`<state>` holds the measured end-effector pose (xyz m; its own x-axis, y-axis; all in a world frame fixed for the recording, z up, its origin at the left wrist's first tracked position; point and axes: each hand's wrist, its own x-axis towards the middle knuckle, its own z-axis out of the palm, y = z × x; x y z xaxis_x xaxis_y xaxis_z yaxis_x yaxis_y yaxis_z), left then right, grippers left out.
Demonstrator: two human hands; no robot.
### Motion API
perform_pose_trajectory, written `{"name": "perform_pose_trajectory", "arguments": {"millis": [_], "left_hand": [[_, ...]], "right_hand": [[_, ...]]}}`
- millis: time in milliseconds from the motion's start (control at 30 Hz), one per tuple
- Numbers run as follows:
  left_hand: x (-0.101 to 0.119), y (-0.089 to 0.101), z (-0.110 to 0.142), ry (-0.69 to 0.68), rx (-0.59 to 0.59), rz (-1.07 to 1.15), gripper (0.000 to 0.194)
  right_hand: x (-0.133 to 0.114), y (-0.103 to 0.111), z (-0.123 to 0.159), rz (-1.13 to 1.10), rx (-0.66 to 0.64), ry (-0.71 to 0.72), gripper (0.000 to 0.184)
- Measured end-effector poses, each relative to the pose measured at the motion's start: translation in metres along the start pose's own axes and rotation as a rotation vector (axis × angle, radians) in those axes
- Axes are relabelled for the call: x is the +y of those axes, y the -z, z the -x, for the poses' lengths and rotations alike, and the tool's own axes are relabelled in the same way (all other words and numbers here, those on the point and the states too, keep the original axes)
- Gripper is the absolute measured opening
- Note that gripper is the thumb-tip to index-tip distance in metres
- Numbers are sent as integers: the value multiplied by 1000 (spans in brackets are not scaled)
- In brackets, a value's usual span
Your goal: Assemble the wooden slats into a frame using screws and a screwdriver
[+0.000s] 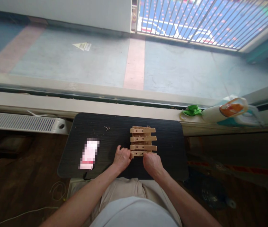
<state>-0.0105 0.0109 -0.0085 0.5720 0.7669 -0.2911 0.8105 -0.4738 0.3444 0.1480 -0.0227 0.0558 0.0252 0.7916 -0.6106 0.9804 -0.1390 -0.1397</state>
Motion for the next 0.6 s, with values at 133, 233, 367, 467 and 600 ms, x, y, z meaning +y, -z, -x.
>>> {"name": "perform_pose_trajectory", "arguments": {"millis": [133, 233, 367, 467, 600], "left_hand": [[2, -2, 4, 59, -22, 32, 13], [-9, 1, 9, 95, -41, 69, 22], [-51, 19, 5, 179, 37, 56, 24], [-91, 39, -15, 359, 106, -16, 23], [-132, 56, -48, 467, 149, -136, 29]], "right_hand": [[-7, 2, -1, 7, -25, -15, 26], [-8, 1, -2, 5, -34, -28, 25], [-6, -2, -3, -10, -21, -22, 23], [-6, -1, -2, -5, -23, -19, 23], [-6, 0, -1, 24, -10, -20, 24]]}}
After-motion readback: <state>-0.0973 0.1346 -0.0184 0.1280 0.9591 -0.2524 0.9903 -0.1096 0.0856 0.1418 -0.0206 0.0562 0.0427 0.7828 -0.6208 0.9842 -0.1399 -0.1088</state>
